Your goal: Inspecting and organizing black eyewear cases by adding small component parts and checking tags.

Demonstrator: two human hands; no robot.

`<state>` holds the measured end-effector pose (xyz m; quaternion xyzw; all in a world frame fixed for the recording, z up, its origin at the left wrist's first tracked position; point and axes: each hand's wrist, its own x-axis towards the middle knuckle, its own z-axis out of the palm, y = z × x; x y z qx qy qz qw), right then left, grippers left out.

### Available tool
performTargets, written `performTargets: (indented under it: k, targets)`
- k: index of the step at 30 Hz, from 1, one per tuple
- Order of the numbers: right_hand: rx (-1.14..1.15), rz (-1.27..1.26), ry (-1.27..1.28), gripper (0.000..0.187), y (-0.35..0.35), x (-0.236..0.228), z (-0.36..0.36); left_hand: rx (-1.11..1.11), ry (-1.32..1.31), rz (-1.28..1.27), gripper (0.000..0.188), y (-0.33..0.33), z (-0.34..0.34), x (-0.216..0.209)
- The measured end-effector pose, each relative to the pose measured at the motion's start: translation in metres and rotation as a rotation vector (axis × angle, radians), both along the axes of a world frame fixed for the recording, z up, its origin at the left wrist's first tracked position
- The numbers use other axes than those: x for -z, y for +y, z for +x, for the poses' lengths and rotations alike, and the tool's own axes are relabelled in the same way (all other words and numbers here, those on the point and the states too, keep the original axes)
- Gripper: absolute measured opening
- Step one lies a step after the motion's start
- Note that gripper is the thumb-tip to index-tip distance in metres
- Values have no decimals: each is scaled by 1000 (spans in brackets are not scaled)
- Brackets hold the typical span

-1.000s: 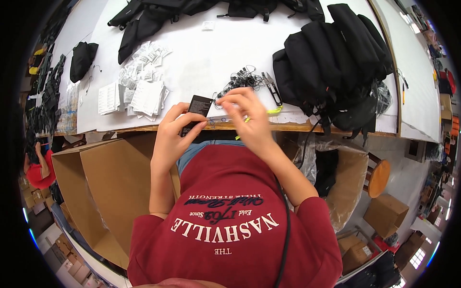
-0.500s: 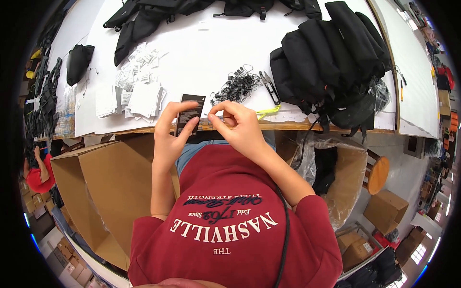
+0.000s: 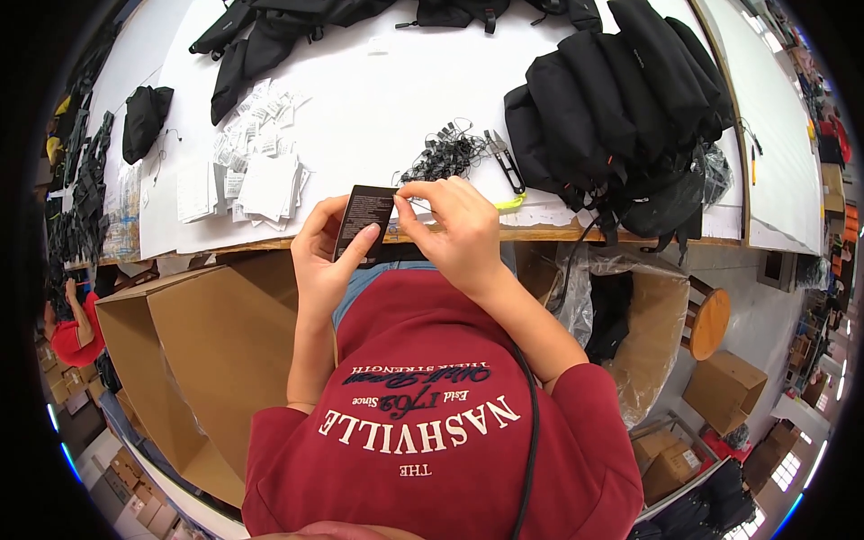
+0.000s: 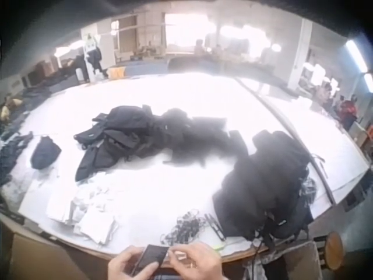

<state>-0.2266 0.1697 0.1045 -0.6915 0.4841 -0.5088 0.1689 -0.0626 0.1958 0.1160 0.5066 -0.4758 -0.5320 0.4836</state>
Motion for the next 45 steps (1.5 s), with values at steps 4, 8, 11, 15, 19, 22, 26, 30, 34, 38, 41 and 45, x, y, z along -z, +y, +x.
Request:
performTargets:
  k: [4, 8, 11, 15, 19, 22, 26, 30, 34, 38, 41, 45]
  targets:
    - [-23, 77, -32, 13, 2, -5, -2, 10, -92, -167, 26, -1, 6, 7]
    - [-148, 448, -248, 14, 6, -13, -9, 21, -105, -330, 27, -1, 10, 8]
    - [-235, 420, -274, 14, 7, -20, -12, 43, -8, -366, 30, 0, 14, 11]
    - [-306, 232, -180, 16, 6, -25, -15, 57, 2, -408, 31, -1, 17, 13]
    - [-315, 213, -171, 18, 6, -25, -16, 42, 26, -427, 30, 1, 15, 15]
    - [-310, 167, -139, 18, 5, -27, -17, 42, 29, -429, 31, 1, 14, 16]
    - [-298, 46, -109, 21, 5, -20, -14, 51, 32, -439, 34, 2, 16, 20]
    - [-344, 39, -93, 21, 5, -21, -14, 38, 51, -421, 33, 6, 16, 21]
    - [-348, -32, -49, 21, 8, -24, -8, -4, -24, -464, 32, 10, 15, 20]
    - [-315, 19, 10, 18, 12, -29, -3, -75, -166, -547, 34, 14, 12, 19]
    - [-290, 69, -8, 17, 15, -28, -1, -137, -266, -613, 35, 18, 9, 21]
    - [-285, 133, -34, 16, 15, -28, 0, -154, -306, -680, 33, 16, 9, 23]
